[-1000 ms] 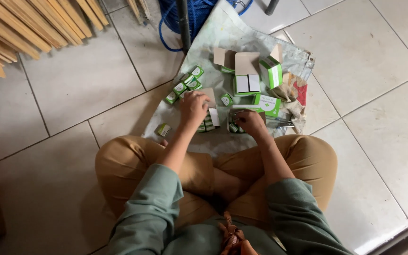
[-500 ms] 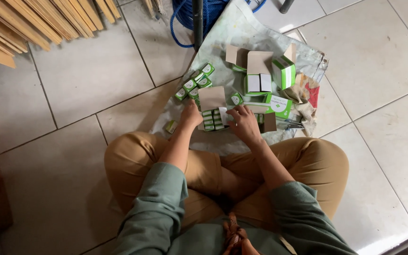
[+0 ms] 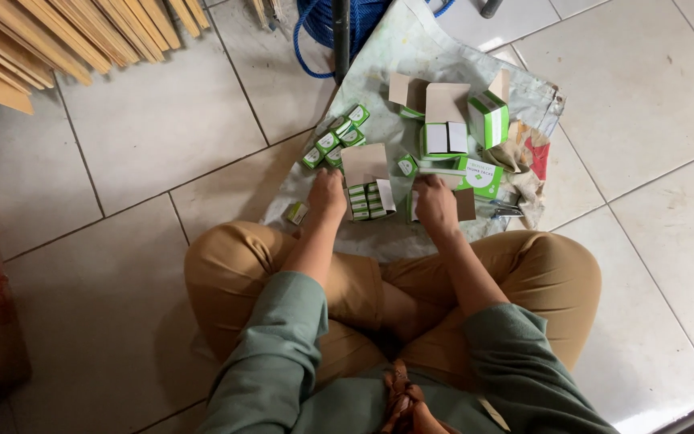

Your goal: Packing small green boxes into larger cardboard boxes while sitting on the floor.

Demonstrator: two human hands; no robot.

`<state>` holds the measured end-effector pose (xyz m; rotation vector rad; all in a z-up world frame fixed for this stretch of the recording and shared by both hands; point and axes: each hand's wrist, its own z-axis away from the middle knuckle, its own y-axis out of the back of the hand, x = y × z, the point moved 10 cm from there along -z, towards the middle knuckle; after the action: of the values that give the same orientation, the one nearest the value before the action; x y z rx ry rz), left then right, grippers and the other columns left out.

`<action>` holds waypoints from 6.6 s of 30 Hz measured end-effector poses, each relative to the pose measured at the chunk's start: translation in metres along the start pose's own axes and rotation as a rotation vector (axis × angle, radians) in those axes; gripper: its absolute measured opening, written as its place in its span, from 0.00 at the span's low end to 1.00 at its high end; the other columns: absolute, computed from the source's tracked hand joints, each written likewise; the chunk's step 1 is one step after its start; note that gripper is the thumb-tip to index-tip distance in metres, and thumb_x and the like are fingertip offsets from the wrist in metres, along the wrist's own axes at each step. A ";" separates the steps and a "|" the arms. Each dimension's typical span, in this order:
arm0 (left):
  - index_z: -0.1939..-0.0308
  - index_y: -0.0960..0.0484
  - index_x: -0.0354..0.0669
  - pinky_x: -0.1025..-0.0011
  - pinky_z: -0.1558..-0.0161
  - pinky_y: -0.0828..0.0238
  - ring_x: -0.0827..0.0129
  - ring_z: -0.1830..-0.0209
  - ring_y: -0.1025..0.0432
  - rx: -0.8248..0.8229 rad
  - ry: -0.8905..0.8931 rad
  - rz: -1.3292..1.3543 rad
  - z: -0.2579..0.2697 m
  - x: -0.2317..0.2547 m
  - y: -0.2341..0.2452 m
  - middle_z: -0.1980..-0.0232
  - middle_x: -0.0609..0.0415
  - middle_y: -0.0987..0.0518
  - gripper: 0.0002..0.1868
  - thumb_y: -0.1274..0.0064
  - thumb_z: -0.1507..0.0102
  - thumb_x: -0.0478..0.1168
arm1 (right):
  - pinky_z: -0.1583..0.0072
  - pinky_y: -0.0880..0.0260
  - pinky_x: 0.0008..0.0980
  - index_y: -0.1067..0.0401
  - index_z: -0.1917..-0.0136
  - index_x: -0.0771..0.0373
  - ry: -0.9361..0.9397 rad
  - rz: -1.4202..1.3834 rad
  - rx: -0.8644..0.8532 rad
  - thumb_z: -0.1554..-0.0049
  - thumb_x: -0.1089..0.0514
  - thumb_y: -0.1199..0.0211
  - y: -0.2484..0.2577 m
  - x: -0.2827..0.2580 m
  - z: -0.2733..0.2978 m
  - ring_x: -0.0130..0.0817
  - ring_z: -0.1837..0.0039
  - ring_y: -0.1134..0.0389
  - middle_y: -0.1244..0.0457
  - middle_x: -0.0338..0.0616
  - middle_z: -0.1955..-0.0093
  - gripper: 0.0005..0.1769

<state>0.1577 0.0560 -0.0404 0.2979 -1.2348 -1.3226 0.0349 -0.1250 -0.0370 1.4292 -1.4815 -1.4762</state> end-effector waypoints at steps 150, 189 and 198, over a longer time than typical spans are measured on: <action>0.72 0.21 0.31 0.60 0.74 0.25 0.56 0.73 0.26 -0.012 -0.291 -0.187 0.007 0.061 -0.032 0.75 0.43 0.26 0.03 0.50 0.46 0.29 | 0.57 0.31 0.50 0.34 0.49 0.55 -0.078 -0.306 -0.188 0.59 0.59 0.32 -0.028 -0.045 -0.001 0.56 0.58 0.34 0.43 0.45 0.57 0.24; 0.85 0.26 0.32 0.72 0.84 0.34 0.59 0.83 0.29 -0.080 -0.233 0.097 0.026 0.080 0.013 0.82 0.38 0.26 0.42 0.81 0.32 0.60 | 0.62 0.29 0.40 0.32 0.55 0.52 0.099 -0.226 -0.110 0.48 0.62 0.42 -0.011 -0.066 -0.002 0.42 0.57 0.36 0.46 0.39 0.54 0.07; 0.63 0.22 0.24 0.54 0.51 0.32 0.44 0.53 0.30 -0.216 -0.264 0.003 0.060 0.106 0.033 0.58 0.30 0.24 0.47 0.87 0.35 0.65 | 0.62 0.31 0.39 0.32 0.58 0.53 0.097 -0.219 -0.136 0.49 0.55 0.41 -0.024 -0.059 -0.002 0.43 0.56 0.35 0.46 0.39 0.54 0.04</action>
<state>0.1037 0.0053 0.0616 -0.0337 -1.2939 -1.5130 0.0575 -0.0656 -0.0440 1.5947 -1.1728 -1.5801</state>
